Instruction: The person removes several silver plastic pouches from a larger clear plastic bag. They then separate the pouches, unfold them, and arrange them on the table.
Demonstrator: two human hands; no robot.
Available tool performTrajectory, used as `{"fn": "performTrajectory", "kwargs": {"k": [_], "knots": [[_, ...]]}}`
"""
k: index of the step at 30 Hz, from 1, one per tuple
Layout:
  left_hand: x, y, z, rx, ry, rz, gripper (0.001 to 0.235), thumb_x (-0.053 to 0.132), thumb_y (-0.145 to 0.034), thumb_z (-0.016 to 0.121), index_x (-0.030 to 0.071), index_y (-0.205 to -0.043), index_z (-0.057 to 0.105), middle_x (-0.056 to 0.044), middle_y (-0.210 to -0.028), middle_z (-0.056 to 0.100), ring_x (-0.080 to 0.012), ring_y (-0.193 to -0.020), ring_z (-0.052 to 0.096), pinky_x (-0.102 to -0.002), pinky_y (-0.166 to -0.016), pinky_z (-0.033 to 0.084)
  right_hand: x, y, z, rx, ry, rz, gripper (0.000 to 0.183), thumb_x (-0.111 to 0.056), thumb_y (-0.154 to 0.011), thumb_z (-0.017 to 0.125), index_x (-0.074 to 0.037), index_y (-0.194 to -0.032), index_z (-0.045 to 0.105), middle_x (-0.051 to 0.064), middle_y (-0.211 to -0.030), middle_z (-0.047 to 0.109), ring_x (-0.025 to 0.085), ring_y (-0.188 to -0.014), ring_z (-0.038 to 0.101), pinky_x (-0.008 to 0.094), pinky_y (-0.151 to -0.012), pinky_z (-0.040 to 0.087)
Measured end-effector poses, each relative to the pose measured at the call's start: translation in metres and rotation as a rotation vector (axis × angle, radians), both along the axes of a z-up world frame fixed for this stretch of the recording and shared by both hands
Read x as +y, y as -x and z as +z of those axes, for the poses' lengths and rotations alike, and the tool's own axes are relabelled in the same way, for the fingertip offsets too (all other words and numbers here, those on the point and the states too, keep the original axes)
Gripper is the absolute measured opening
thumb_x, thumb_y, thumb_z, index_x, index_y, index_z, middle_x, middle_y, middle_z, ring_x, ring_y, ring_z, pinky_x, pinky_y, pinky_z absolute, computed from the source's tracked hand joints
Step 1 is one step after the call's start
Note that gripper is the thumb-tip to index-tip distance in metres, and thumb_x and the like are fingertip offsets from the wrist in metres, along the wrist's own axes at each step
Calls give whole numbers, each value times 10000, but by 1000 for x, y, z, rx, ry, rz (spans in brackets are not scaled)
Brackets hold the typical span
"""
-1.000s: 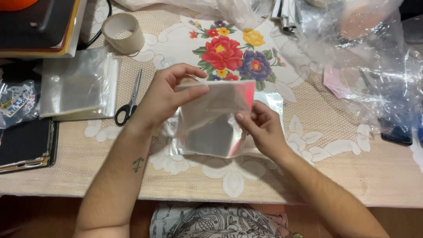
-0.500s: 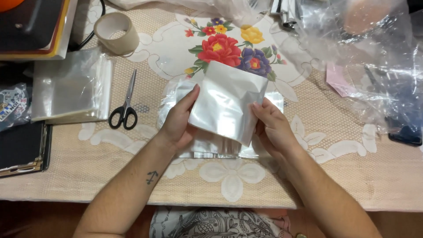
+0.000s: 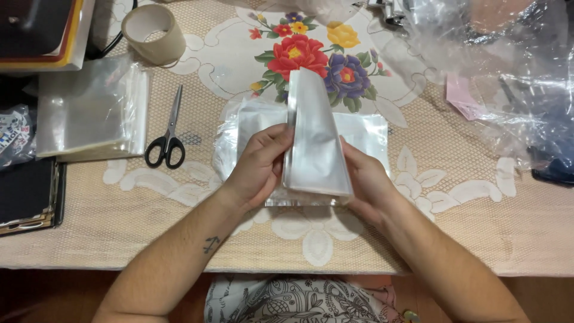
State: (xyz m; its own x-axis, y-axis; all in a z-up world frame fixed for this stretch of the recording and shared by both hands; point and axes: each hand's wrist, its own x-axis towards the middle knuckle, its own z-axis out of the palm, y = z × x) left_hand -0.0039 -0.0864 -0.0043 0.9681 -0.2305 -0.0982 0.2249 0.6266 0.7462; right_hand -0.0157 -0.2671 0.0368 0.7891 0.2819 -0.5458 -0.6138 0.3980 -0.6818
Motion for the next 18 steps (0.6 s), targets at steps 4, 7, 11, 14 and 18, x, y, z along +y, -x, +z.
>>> {"fn": "performTrajectory", "kwargs": {"k": [4, 7, 11, 14, 18], "knots": [[-9, 12, 19, 32, -43, -9, 238, 189, -967, 685, -14, -1088, 712, -77, -867, 743, -146, -767, 726, -290, -727, 620, 18, 19, 51, 94, -26, 35, 881, -634, -921, 347, 9, -1520, 398, 225, -1397, 574, 350, -1272, 574, 522, -1122, 400], [-15, 16, 24, 47, 6, -22, 191, 164, -950, 710, -2, -1044, 727, -47, -794, 718, -128, -742, 710, -254, -699, 609, 20, 20, 58, 100, -8, 101, 969, -723, -877, 251, 15, -1460, 483, 190, -1315, 584, 348, -1268, 570, 476, -1132, 403], [-15, 21, 27, 72, -44, -64, 222, 198, -975, 686, -10, -1045, 713, -59, -789, 705, -135, -691, 701, -262, -629, 607, 17, 21, 49, 137, -62, 70, 1003, -780, -870, 222, 8, -1400, 541, 146, -1216, 588, 317, -1193, 587, 439, -1114, 424], [-16, 24, 30, 90, -73, -91, 241, 225, -978, 680, -7, -1036, 710, -57, -758, 691, -132, -655, 704, -255, -596, 611, 17, 23, 48, 156, -96, 47, 1015, -813, -859, 229, 6, -1354, 568, 126, -1154, 591, 291, -1134, 598, 413, -1078, 447], [-18, 32, 40, 89, -167, -101, 284, 278, -993, 649, 4, -1029, 717, -42, -727, 663, -118, -610, 689, -242, -564, 610, 15, 21, 35, 137, -123, 95, 1043, -855, -841, 241, 17, -1290, 599, 112, -1070, 594, 254, -1024, 600, 378, -982, 486]]}}
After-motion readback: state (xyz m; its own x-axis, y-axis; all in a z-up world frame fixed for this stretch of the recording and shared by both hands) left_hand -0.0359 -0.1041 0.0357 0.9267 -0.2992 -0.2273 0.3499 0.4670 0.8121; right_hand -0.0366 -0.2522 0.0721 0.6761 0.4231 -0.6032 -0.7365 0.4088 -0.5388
